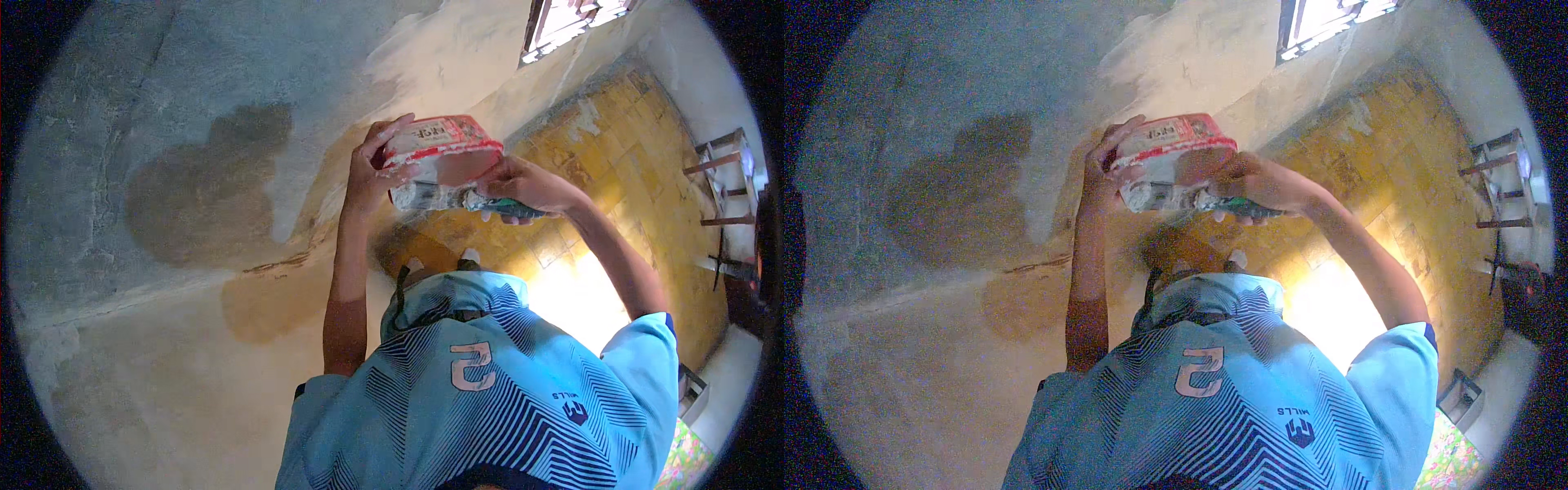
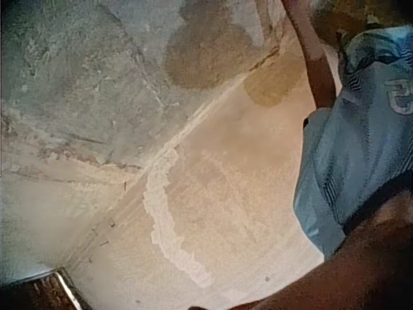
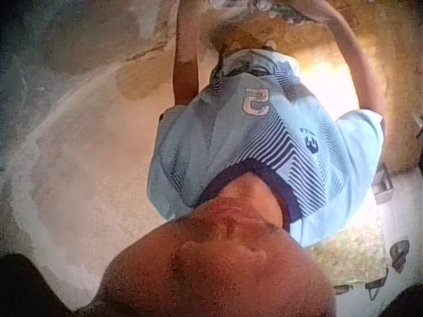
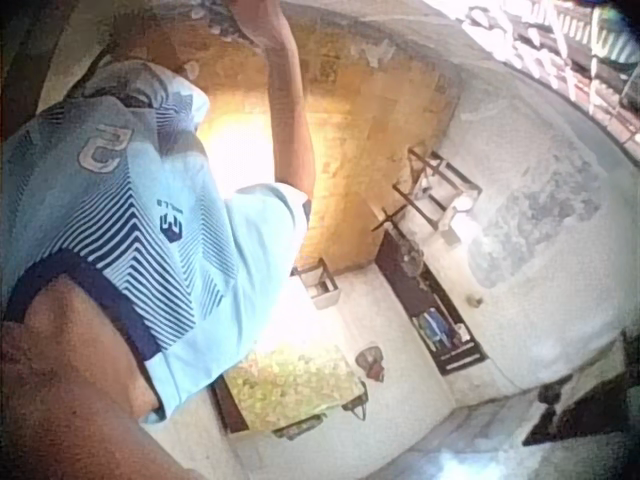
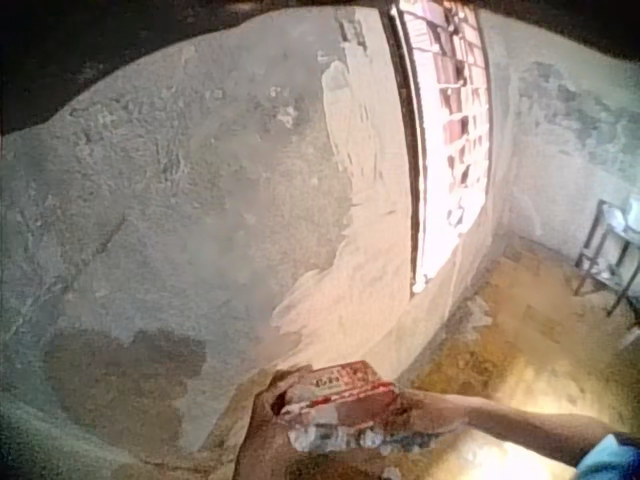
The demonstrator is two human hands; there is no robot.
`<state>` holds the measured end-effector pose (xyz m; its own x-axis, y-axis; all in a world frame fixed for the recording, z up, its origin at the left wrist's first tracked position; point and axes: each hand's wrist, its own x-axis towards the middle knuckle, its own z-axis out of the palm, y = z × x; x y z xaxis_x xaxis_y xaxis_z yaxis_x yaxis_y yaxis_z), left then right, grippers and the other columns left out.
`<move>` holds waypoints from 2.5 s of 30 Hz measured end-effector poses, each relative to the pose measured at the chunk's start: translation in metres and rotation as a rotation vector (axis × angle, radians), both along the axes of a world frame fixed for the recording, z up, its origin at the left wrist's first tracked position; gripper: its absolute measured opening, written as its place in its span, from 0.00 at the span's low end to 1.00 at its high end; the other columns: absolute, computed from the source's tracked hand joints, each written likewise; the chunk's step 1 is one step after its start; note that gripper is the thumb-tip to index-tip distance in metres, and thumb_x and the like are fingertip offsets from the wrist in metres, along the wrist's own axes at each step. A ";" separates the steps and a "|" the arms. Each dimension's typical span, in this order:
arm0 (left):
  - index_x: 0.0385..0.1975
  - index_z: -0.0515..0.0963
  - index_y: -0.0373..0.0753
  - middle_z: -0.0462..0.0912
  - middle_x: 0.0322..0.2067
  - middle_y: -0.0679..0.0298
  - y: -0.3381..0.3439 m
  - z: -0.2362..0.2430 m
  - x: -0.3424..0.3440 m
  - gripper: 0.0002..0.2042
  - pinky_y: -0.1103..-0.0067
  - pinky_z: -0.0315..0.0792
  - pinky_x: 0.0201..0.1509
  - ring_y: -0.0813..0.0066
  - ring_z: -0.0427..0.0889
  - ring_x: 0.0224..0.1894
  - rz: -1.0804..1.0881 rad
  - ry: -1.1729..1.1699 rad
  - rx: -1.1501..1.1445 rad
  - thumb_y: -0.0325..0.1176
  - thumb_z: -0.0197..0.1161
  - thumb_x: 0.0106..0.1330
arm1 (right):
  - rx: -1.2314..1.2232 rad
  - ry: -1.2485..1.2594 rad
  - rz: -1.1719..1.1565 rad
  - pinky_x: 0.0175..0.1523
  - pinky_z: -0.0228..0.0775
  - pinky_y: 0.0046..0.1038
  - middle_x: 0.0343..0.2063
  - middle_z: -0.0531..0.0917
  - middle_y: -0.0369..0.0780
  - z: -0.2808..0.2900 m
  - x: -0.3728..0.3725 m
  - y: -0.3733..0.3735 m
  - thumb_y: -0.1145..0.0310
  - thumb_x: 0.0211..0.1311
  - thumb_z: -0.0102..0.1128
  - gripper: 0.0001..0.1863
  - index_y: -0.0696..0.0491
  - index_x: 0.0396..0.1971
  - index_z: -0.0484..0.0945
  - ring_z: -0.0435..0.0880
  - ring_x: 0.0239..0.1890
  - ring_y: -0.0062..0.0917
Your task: Patching and smoothing a concrete wall surface using putty and a putty knife tool.
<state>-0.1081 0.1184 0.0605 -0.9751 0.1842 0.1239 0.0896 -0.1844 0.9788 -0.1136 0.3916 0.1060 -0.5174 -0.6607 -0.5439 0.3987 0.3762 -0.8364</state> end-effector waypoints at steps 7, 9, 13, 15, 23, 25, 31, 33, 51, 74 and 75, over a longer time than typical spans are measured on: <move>0.59 0.71 0.32 0.73 0.52 0.64 0.009 0.007 0.005 0.37 0.80 0.68 0.60 0.74 0.74 0.53 0.039 -0.034 -0.023 0.27 0.73 0.42 | -0.178 0.108 -0.050 0.18 0.67 0.17 0.24 0.82 0.36 -0.031 0.017 0.032 0.62 0.67 0.55 0.13 0.57 0.37 0.80 0.77 0.17 0.15; 0.60 0.70 0.32 0.75 0.52 0.61 0.009 0.006 0.009 0.36 0.79 0.69 0.59 0.73 0.76 0.52 0.060 -0.130 0.039 0.28 0.73 0.45 | -0.204 0.086 -0.084 0.18 0.68 0.17 0.24 0.83 0.36 -0.028 0.022 0.040 0.61 0.67 0.55 0.14 0.58 0.37 0.80 0.77 0.17 0.15; 0.59 0.70 0.32 0.77 0.51 0.59 0.009 0.006 0.021 0.32 0.78 0.70 0.58 0.72 0.76 0.53 0.133 -0.119 0.079 0.31 0.71 0.52 | -0.299 0.003 -0.262 0.18 0.68 0.18 0.25 0.83 0.36 -0.019 0.037 0.056 0.58 0.66 0.57 0.16 0.57 0.40 0.80 0.77 0.17 0.15; 0.57 0.71 0.32 0.78 0.50 0.59 -0.002 -0.012 0.026 0.26 0.77 0.71 0.57 0.71 0.76 0.54 0.296 -0.270 0.220 0.33 0.67 0.59 | -0.311 -0.015 -0.331 0.18 0.68 0.18 0.26 0.84 0.37 -0.030 0.045 0.060 0.54 0.64 0.59 0.20 0.56 0.45 0.80 0.77 0.16 0.16; 0.58 0.70 0.35 0.75 0.55 0.59 -0.029 -0.073 0.080 0.22 0.68 0.73 0.58 0.65 0.75 0.57 0.337 -0.507 0.548 0.41 0.56 0.68 | -0.525 0.221 -0.885 0.29 0.74 0.19 0.31 0.82 0.37 0.020 0.059 0.026 0.63 0.62 0.57 0.21 0.58 0.52 0.76 0.81 0.29 0.18; 0.58 0.70 0.35 0.74 0.56 0.58 -0.034 -0.077 0.101 0.22 0.67 0.73 0.57 0.65 0.75 0.57 0.283 -0.500 0.532 0.42 0.55 0.69 | -0.493 0.265 -0.928 0.34 0.76 0.22 0.37 0.81 0.38 0.044 0.042 0.003 0.63 0.62 0.58 0.23 0.58 0.55 0.73 0.80 0.35 0.19; 0.57 0.70 0.35 0.76 0.54 0.59 -0.063 -0.099 0.129 0.23 0.66 0.75 0.55 0.65 0.76 0.55 0.279 -0.657 0.500 0.43 0.55 0.69 | -0.450 0.546 -1.247 0.31 0.77 0.25 0.35 0.79 0.42 0.052 -0.032 -0.081 0.70 0.61 0.58 0.23 0.60 0.56 0.72 0.81 0.33 0.23; 0.56 0.71 0.36 0.76 0.53 0.59 -0.068 -0.095 0.132 0.22 0.68 0.76 0.53 0.66 0.77 0.54 0.367 -0.627 0.409 0.43 0.55 0.69 | -0.302 0.769 -1.322 0.30 0.77 0.25 0.31 0.77 0.44 0.034 -0.060 -0.109 0.72 0.58 0.60 0.23 0.62 0.54 0.73 0.81 0.32 0.24; 0.52 0.74 0.37 0.79 0.45 0.63 -0.129 -0.083 0.126 0.24 0.75 0.76 0.46 0.73 0.80 0.45 0.210 -0.641 0.307 0.47 0.60 0.64 | -0.027 0.726 -1.407 0.36 0.74 0.33 0.22 0.82 0.50 0.082 -0.044 -0.135 0.58 0.44 0.66 0.21 0.61 0.32 0.83 0.84 0.27 0.30; 0.51 0.74 0.34 0.79 0.47 0.60 -0.134 -0.121 0.101 0.20 0.72 0.73 0.53 0.68 0.78 0.49 0.046 -0.748 0.438 0.39 0.62 0.62 | -0.073 0.771 -1.454 0.29 0.71 0.29 0.17 0.81 0.43 0.062 -0.076 -0.149 0.61 0.43 0.67 0.18 0.63 0.27 0.83 0.80 0.21 0.21; 0.52 0.74 0.33 0.79 0.47 0.60 -0.128 -0.114 0.100 0.21 0.72 0.73 0.53 0.68 0.78 0.49 0.026 -0.743 0.419 0.39 0.62 0.63 | -0.087 0.788 -1.446 0.26 0.68 0.28 0.16 0.80 0.41 0.058 -0.074 -0.158 0.62 0.44 0.67 0.18 0.63 0.28 0.82 0.77 0.20 0.20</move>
